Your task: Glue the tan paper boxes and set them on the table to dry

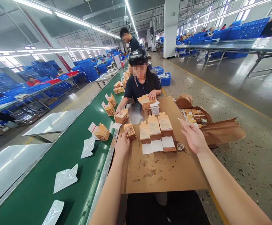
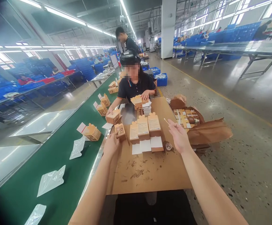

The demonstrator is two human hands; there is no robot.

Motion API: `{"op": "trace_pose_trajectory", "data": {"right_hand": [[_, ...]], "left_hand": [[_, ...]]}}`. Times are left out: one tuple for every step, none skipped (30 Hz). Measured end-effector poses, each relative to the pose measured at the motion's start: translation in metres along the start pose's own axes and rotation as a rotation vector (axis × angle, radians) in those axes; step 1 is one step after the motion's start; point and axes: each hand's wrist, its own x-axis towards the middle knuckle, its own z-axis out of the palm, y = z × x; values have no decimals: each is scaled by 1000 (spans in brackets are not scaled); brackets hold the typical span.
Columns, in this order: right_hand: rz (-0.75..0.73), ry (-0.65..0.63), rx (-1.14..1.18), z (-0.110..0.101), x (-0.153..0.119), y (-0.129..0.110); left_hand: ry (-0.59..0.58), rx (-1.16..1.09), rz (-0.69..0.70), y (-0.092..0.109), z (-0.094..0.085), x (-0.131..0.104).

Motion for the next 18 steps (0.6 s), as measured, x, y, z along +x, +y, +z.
{"op": "trace_pose_trajectory", "data": {"right_hand": [[-20, -15, -8, -2, -10, -5], [-37, -30, -17, -4, -20, -11], [-47, -41, -26, -7, -31, -16], [-50, -46, -31, -10, -42, -21], [-48, -45, -36, -14, -53, -25], [-45, -40, -42, -17, -63, -28], [-42, -31, -48, -22, -73, -31], [-41, -20, -55, -26, -82, -33], [-43, -10, -61, -30, -90, -34], [-50, 4, -67, -34, -97, -35], [-63, 20, -72, -38, -104, -35], [-78, 38, -78, -41, -110, -34], [-87, 56, -86, -43, -116, -32], [-88, 69, -96, -44, -121, -29], [-80, 78, -106, -45, -125, -26], [-64, 82, -116, -44, -129, -22], [-46, 82, -124, -44, -133, -18], [-30, 80, -129, -43, -136, -13]], "left_hand": [[-1, 4, 38, -5, -2, -5], [1, 8, 72, -9, -5, -11], [4, 13, 102, -12, -8, -18], [9, 17, 127, -16, -11, -24], [14, 21, 147, -20, -15, -31], [19, 25, 162, -24, -21, -39], [25, 28, 172, -29, -27, -46], [29, 32, 180, -34, -33, -52], [36, 37, 186, -40, -40, -59], [50, 39, 187, -45, -47, -65], [79, 35, 179, -49, -52, -71], [121, 22, 164, -51, -55, -75], [165, 4, 145, -51, -56, -78], [204, -16, 126, -48, -55, -80], [224, -33, 112, -41, -51, -81], [212, -43, 105, -32, -45, -81], [171, -48, 100, -22, -38, -80], [111, -52, 90, -11, -30, -79]]}}
